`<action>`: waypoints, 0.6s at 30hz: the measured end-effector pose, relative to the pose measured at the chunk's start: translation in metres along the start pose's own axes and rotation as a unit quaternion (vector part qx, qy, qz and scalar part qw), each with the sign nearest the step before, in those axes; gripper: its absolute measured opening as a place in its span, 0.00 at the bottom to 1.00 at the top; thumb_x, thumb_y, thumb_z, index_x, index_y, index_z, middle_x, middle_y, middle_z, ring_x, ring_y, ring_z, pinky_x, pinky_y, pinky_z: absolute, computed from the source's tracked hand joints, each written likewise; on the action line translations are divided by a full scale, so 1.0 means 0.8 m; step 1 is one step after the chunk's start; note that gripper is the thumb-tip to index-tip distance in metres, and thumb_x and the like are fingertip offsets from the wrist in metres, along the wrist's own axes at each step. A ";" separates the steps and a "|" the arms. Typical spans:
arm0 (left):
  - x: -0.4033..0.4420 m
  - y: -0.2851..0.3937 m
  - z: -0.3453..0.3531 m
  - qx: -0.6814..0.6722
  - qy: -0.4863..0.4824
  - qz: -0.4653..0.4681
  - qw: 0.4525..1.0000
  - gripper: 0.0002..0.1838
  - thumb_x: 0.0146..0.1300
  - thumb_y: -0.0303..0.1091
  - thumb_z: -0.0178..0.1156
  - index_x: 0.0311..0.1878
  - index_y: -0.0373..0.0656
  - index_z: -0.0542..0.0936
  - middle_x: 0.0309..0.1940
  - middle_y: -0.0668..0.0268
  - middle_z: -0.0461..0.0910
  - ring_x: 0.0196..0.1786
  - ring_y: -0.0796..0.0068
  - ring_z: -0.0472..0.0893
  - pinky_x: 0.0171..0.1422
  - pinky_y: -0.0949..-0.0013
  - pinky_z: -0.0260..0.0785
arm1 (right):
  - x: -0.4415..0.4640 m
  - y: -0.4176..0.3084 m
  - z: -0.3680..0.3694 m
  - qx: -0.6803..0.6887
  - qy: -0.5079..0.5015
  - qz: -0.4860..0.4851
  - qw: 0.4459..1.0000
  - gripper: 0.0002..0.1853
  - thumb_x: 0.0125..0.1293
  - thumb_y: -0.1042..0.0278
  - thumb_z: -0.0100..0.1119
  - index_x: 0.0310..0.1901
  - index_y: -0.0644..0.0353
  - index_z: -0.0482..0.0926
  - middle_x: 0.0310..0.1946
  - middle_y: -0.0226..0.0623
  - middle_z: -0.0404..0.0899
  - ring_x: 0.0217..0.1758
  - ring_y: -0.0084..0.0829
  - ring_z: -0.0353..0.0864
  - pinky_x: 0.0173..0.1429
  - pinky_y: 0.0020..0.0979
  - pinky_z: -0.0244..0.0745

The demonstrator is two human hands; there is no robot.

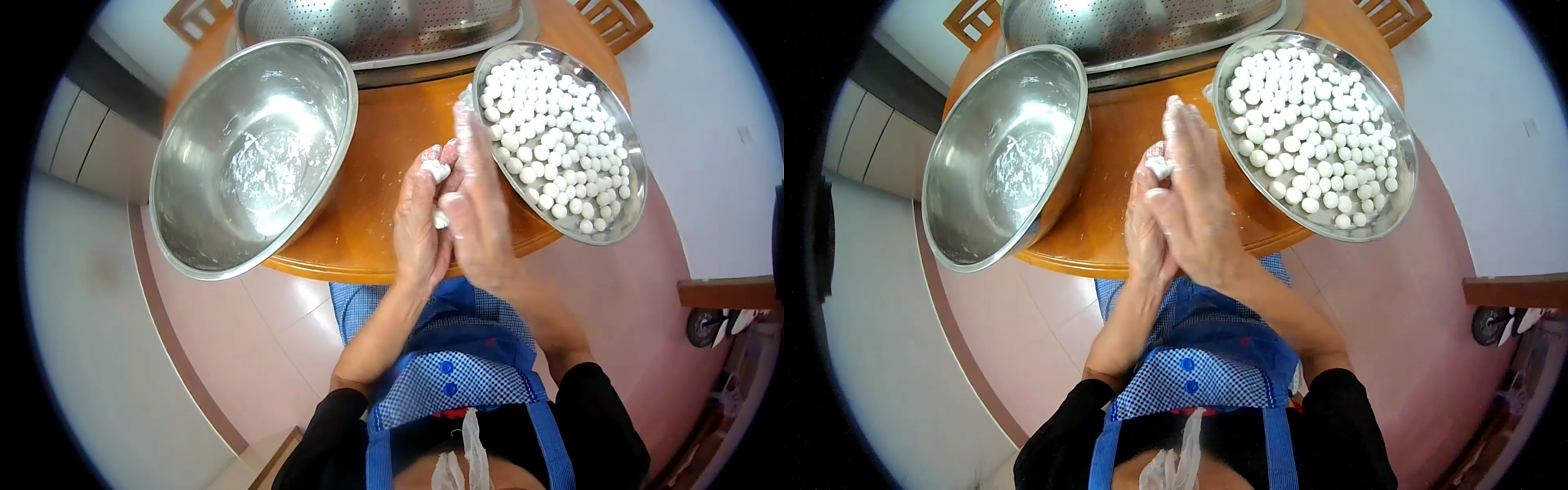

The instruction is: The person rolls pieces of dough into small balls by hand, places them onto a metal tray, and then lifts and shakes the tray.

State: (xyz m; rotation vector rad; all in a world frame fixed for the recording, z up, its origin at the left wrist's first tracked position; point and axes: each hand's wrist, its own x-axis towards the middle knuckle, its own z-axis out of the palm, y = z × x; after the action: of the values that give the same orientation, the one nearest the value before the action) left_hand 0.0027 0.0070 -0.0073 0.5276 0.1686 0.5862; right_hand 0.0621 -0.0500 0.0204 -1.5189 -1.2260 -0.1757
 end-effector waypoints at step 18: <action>-0.029 0.014 -0.004 0.096 0.007 -0.021 0.995 0.29 0.75 0.48 0.33 0.72 0.41 0.52 0.71 0.60 0.56 0.72 0.64 0.57 0.75 0.63 0.48 | -0.003 0.016 0.015 -0.169 -0.089 -0.037 0.981 0.35 0.73 0.46 0.27 0.73 0.62 0.44 0.75 0.44 0.40 0.78 0.43 0.35 0.76 0.51 0.24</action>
State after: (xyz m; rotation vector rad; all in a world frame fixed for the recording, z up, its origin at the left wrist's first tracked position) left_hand -0.0231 0.0030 -0.0041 0.7042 0.2496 0.5347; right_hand 0.0650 -0.0397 0.0064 -1.8132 -1.4513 -0.3168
